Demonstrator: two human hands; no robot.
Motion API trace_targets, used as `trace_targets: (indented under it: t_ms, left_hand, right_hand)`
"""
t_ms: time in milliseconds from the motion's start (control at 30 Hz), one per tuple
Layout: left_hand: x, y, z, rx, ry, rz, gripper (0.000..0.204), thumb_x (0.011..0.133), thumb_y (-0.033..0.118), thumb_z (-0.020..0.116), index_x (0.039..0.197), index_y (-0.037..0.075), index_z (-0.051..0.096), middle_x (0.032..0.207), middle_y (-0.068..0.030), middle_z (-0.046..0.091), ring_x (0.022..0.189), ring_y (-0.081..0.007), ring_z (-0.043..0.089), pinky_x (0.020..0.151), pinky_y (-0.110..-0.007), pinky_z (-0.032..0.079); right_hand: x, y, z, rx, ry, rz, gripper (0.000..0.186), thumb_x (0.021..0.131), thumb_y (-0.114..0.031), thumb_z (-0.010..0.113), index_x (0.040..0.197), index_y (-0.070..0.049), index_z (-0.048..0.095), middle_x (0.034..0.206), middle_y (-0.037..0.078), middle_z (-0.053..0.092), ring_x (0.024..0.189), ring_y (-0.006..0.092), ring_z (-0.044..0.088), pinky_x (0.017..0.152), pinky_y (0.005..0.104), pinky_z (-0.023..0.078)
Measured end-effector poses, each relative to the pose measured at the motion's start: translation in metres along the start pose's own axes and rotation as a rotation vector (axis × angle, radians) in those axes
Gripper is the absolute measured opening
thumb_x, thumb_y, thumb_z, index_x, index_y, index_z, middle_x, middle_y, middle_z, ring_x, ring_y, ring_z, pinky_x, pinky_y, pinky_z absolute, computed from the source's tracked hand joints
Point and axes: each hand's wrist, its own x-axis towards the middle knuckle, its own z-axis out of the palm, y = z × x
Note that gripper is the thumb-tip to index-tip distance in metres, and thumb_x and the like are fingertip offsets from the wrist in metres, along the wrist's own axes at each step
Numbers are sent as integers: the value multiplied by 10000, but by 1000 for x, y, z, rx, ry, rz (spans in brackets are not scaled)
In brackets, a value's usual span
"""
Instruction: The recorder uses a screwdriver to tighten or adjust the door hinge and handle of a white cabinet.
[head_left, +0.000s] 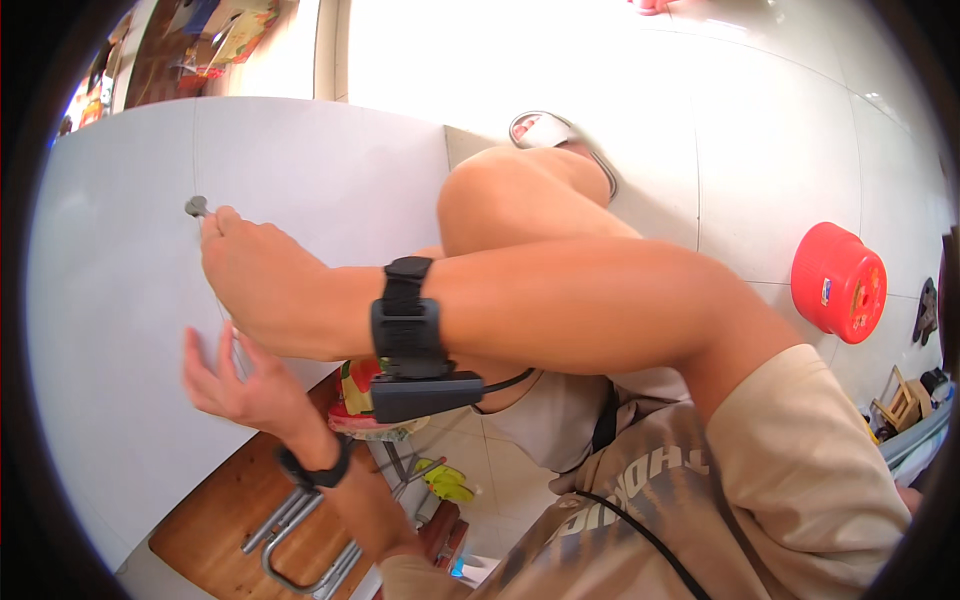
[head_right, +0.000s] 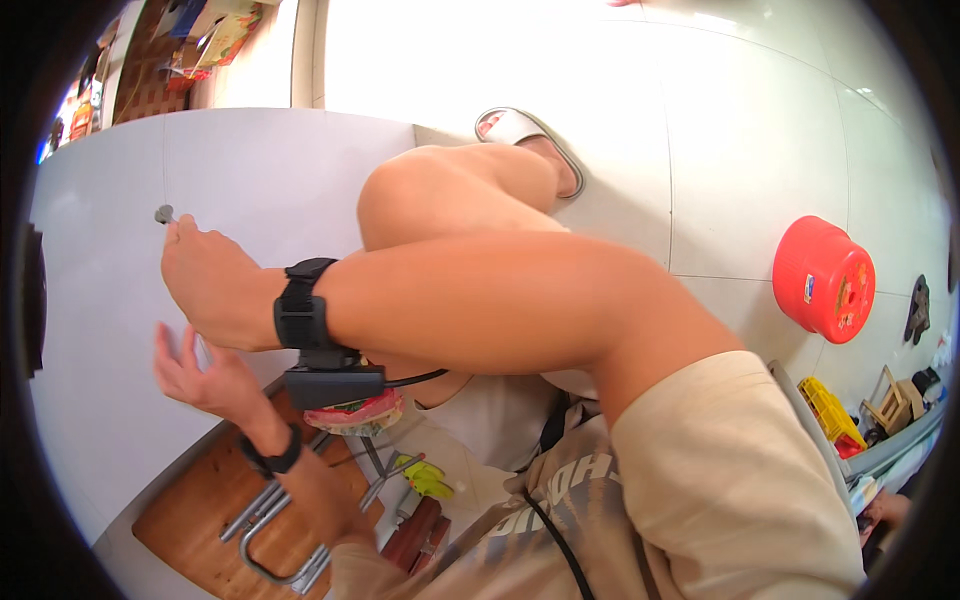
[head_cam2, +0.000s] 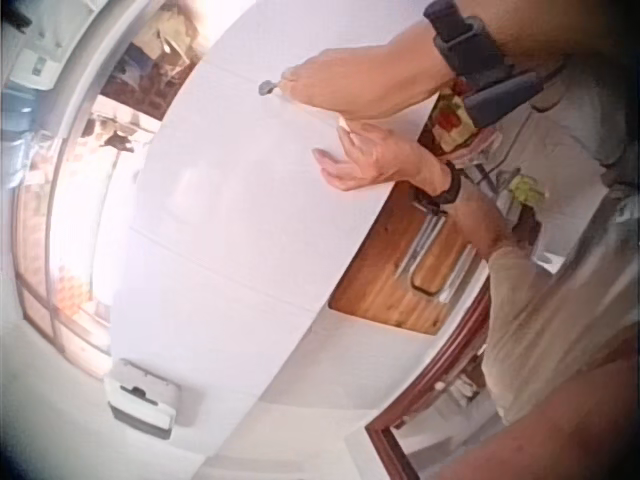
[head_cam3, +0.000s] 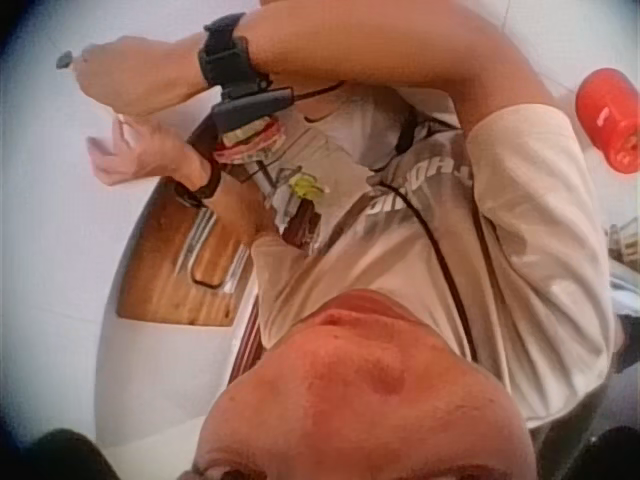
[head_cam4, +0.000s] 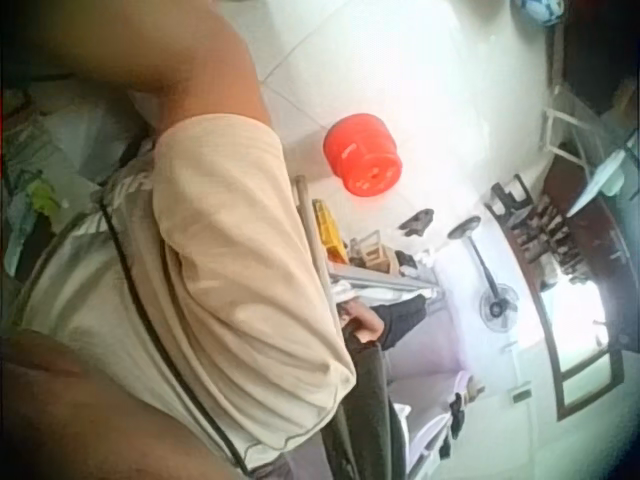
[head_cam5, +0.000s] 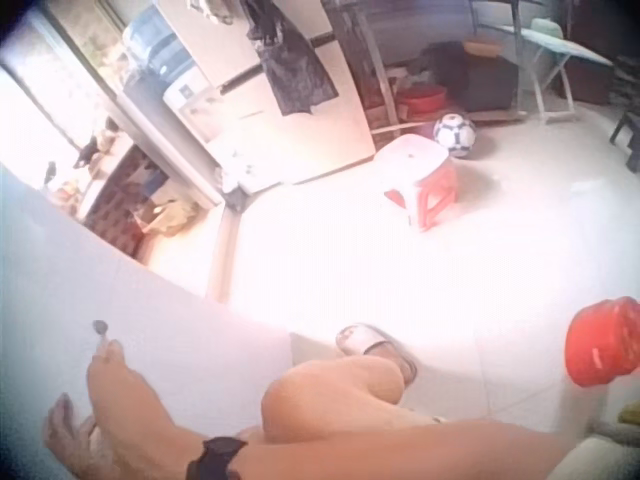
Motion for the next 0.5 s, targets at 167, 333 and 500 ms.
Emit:
trace_targets:
  t_ms: [167,333,500]
  left_hand:
    - [69,1,19,133,1,361,133,852,90,723,977,99,768,1510,-96,493,1364,-417,408,1090,-526,370]
    - [96,-1,40,252,-116,454,131,842,101,727,962,132,770,1567,-66,433,1392,-424,391,1126,-538,319]
    - [139,7,70,215,-21,572,114,887,221,690,926,152,772,1542,-74,466,1385,-400,409,1127,-534,307]
  right_hand:
    - [6,7,-14,33,165,-24,383,730,19,649,1046,173,498,954,303,552,810,395,631,653,433,532]
    - [9,10,-43,-8,42,20,286,748,-27,660,943,161,567,899,302,588,821,409,641,672,435,540]
    - [27,19,-29,72,145,66,194,720,-43,667,801,122,606,859,304,611,808,434,649,692,448,551]
